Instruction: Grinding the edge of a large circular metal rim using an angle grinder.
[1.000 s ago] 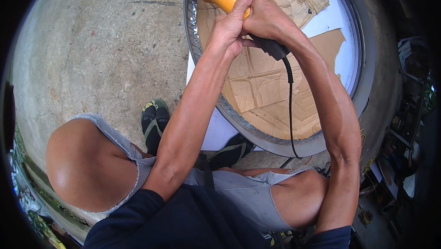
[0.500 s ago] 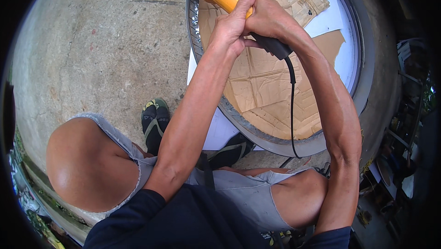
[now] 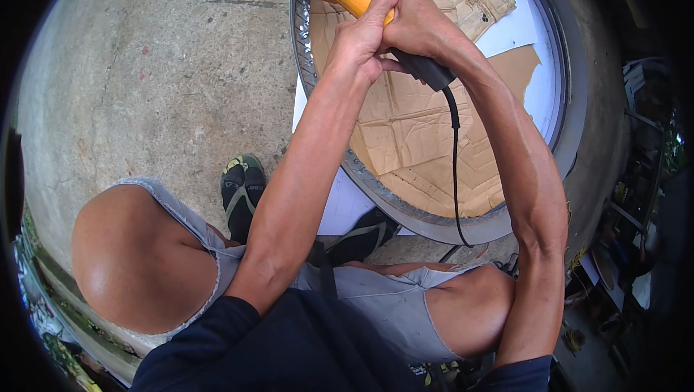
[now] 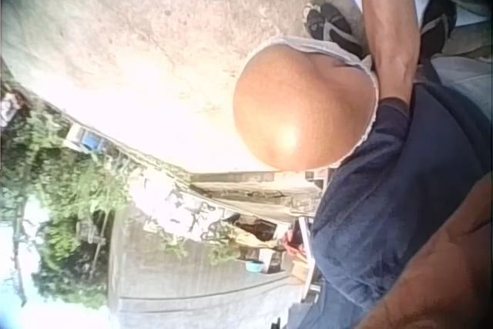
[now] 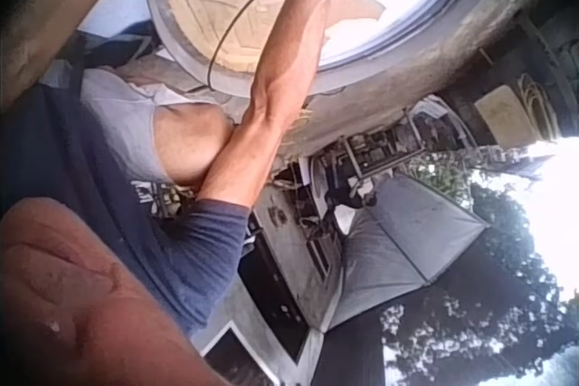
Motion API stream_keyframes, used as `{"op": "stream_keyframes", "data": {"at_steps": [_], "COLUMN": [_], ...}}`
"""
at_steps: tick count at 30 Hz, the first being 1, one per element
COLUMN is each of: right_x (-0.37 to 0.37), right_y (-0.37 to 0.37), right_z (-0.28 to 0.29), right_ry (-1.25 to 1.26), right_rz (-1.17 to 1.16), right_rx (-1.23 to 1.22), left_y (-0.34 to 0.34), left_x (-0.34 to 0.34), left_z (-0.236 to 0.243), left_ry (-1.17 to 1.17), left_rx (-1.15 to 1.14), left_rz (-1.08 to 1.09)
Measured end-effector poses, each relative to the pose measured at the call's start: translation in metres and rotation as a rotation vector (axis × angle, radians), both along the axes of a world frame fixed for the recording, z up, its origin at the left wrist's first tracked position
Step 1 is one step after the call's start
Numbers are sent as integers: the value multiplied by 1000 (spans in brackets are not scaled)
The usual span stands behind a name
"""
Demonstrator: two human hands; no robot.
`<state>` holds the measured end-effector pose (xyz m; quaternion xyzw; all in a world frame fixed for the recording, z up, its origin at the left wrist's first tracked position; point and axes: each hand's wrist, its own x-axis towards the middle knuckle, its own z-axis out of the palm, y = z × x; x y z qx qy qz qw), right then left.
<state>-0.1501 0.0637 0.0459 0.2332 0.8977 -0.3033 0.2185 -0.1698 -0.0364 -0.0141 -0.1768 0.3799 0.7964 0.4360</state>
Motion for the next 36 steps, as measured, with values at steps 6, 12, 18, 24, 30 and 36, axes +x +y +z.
{"op": "stream_keyframes", "data": {"at_steps": [6, 12, 18, 24, 30, 36], "right_x": [0, 0, 5, 5, 3, 4], "right_y": [-4, -5, -6, -5, -4, -1], "right_z": [5, 0, -8, -7, -7, -14], "right_ry": [-68, -30, 44, 26, -30, 46], "right_rz": [-44, -53, -49, -57, -131, -50], "right_rx": [-54, -61, -22, -16, -99, -63], "left_y": [-1, -4, -4, -5, -1, -2], "left_x": [0, -2, 1, 1, -2, -4], "left_z": [0, 6, 7, 10, 8, 6], "left_ry": [-6, -18, -13, -20, -13, -24], "left_rx": [-18, -60, -98, -129, -125, -134], "left_rz": [1, -4, -3, -20, -9, -12]}}
